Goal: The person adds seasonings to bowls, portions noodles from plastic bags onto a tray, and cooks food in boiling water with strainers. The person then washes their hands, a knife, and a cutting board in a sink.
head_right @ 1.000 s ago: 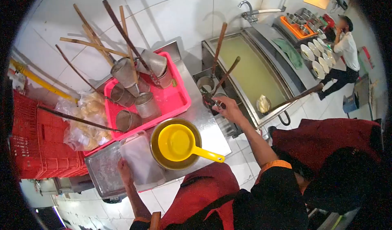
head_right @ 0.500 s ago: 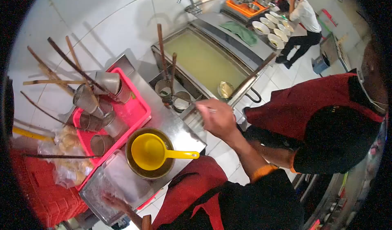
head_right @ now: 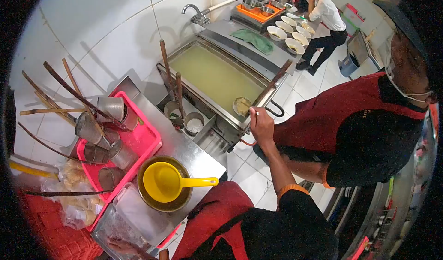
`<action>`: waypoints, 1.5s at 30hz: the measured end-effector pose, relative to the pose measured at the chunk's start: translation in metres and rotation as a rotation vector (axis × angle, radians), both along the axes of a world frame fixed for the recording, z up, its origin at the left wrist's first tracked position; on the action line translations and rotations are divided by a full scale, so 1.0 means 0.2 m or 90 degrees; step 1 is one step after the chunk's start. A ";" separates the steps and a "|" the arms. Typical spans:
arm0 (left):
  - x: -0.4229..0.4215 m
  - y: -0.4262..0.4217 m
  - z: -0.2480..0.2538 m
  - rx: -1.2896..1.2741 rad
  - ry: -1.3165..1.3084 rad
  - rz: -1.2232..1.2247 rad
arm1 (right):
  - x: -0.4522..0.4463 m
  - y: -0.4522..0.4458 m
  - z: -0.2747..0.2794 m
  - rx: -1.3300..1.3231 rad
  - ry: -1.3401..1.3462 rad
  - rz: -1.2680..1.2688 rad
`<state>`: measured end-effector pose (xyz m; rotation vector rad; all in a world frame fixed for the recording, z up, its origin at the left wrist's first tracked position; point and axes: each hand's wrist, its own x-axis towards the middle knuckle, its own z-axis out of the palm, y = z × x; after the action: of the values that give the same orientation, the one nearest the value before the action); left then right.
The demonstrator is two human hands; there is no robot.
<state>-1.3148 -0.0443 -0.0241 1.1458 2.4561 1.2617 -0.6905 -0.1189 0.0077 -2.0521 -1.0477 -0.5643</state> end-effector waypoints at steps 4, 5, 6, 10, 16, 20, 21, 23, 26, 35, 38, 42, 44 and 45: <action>-0.12 0.00 -0.23 0.190 0.063 -0.033 | -0.03 0.06 0.07 0.009 -0.017 0.003; -0.21 -0.01 -0.33 0.262 0.065 -0.062 | -0.04 0.06 0.08 0.019 -0.043 -0.009; -0.23 -0.03 -0.34 0.265 0.065 -0.060 | -0.04 0.05 0.09 0.030 -0.069 -0.021; -0.22 -0.09 -0.29 0.141 0.080 -0.066 | 0.03 0.12 0.11 0.022 -0.160 0.010; -0.02 -0.03 -0.14 0.248 -0.038 -0.044 | 0.28 0.27 -0.13 -0.093 0.003 0.094; 0.02 -0.02 -0.12 0.294 -0.061 -0.012 | 0.36 0.38 -0.21 -0.261 0.069 0.096; 0.00 -0.03 -0.13 0.294 -0.061 -0.006 | 0.38 0.41 -0.19 -0.262 0.066 0.100; -0.04 -0.06 -0.12 0.287 -0.066 -0.047 | 0.43 0.48 -0.14 -0.332 0.049 -0.002; -0.09 -0.10 -0.15 0.305 -0.067 -0.037 | 0.52 0.53 -0.15 -0.405 0.049 -0.027; -0.02 -0.19 -0.03 0.219 -0.066 0.031 | 0.56 0.56 -0.07 -0.309 0.130 -0.017; -0.02 -0.13 -0.08 0.269 -0.120 -0.073 | 0.58 0.59 -0.10 -0.261 0.097 0.009; 0.41 0.01 0.23 0.405 -0.730 -0.539 | 0.71 0.56 -0.22 -0.264 -0.048 0.079; 0.65 0.14 0.33 0.358 -1.060 -0.554 | 0.73 0.56 -0.24 -0.305 0.115 -0.016; 0.81 0.22 0.43 0.313 -1.073 -0.461 | 0.69 0.55 -0.27 -0.314 0.032 -0.017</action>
<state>-1.1529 -0.0010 0.0615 0.4220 0.4813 1.5006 -0.5533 -0.0083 -0.0472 -2.4921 -1.2190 -0.2801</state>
